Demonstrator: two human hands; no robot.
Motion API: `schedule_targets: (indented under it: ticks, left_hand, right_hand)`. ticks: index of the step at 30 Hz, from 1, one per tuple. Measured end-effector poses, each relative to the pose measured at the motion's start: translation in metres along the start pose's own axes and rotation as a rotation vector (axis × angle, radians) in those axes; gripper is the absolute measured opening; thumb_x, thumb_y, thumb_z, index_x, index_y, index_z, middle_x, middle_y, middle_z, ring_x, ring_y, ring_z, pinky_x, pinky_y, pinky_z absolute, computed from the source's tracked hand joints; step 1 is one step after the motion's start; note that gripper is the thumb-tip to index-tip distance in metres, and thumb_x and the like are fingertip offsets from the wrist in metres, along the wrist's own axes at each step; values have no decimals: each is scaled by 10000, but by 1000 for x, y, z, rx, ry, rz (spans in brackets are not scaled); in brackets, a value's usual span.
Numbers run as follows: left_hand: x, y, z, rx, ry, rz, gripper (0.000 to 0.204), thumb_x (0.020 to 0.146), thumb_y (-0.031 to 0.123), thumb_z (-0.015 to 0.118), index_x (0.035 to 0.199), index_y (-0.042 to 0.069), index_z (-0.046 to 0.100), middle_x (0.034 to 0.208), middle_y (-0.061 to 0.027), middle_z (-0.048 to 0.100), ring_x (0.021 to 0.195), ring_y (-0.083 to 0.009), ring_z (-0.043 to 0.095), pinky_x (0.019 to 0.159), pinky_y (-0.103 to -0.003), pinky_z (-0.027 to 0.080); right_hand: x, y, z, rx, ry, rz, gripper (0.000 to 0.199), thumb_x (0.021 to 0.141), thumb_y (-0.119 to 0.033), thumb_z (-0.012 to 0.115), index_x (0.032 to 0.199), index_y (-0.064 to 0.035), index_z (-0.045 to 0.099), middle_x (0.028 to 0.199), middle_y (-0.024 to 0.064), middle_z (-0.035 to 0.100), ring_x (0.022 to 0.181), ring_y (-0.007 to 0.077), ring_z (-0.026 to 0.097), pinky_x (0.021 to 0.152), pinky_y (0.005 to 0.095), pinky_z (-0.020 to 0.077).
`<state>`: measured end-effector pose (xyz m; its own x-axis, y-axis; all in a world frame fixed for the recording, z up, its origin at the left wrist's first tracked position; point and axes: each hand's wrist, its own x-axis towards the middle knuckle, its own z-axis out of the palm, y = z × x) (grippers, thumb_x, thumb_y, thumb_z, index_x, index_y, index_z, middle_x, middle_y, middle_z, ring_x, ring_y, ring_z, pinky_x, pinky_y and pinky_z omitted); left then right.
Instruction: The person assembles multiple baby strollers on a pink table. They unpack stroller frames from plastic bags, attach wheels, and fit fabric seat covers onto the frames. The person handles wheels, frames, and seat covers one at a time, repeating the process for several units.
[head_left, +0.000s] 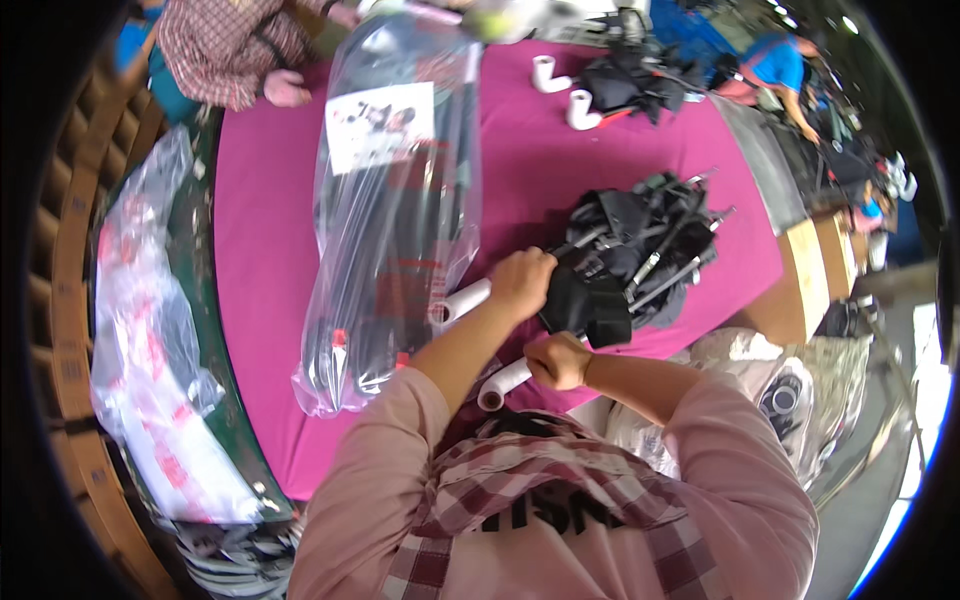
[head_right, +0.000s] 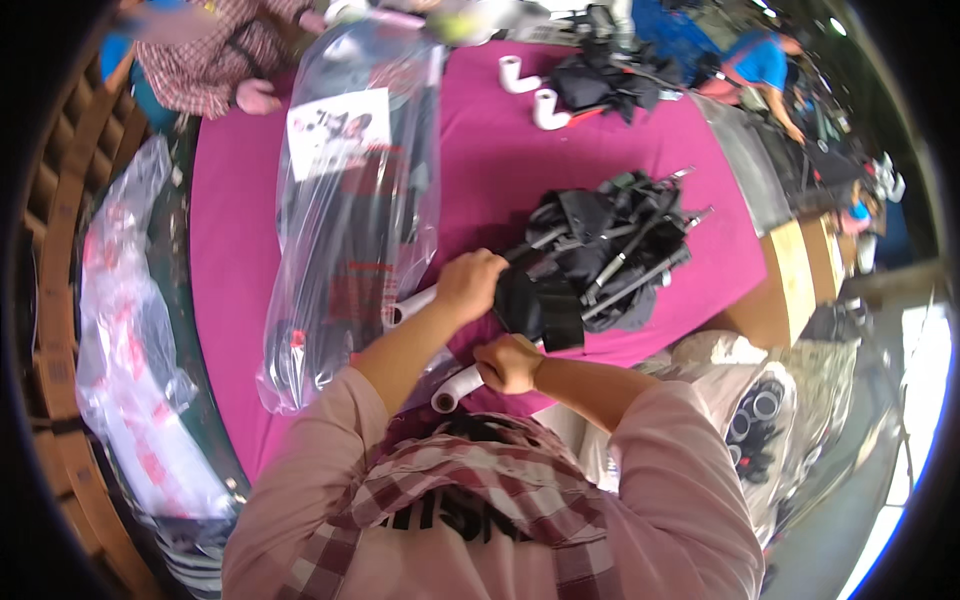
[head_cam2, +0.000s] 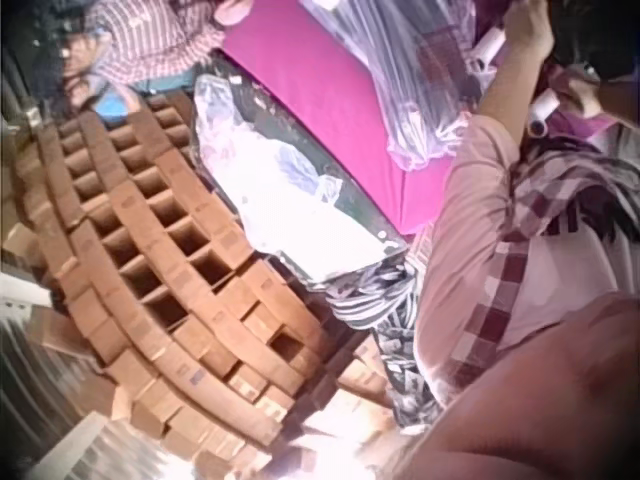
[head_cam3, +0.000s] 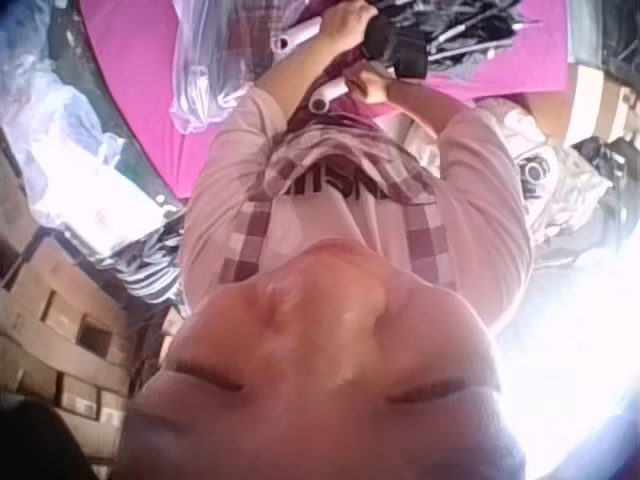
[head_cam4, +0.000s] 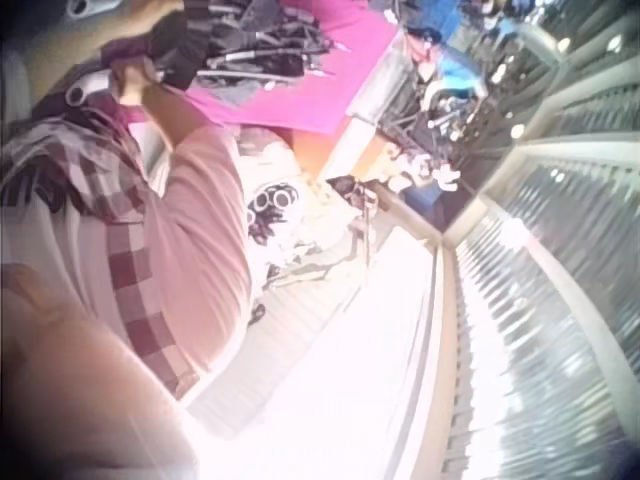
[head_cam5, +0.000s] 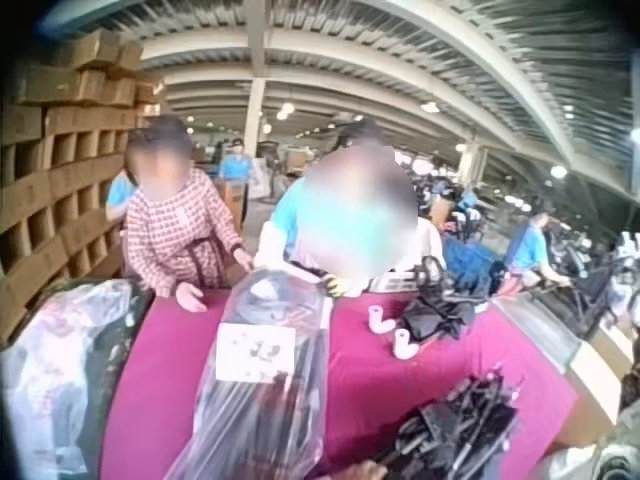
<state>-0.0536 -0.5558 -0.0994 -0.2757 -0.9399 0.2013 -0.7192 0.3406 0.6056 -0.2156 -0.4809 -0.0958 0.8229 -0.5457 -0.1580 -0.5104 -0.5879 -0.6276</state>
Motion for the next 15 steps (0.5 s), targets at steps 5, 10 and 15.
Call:
schedule_targets:
  ticks: [5, 10, 15]
  left_hand:
    - [57, -7, -41, 109, -552, 19, 375, 869, 201, 612, 1206, 38, 589, 1143, -238, 625, 1044, -394, 638, 881, -483, 529]
    - [33, 11, -17, 36, -503, -41, 520, 844, 103, 607, 1344, 47, 478, 1167, -280, 589, 987, -438, 641, 854, -491, 532]
    - [-7, 34, -15, 54, -409, -145, 408, 779, -16, 570, 1153, 120, 657, 1121, -181, 604, 960, -401, 632, 826, -478, 522]
  right_hand:
    - [19, -30, -51, -172, -193, 68, 256, 801, -322, 618, 812, -69, 659, 755, 164, 670, 757, 392, 652, 690, 504, 509]
    - [9, -15, -28, -242, -413, -56, 235, 794, -293, 624, 844, -73, 688, 759, 158, 681, 763, 381, 667, 710, 485, 525]
    - [-7, -1, 4, -5, -346, -257, 198, 763, -279, 639, 757, -81, 648, 691, 130, 652, 682, 347, 652, 622, 459, 506]
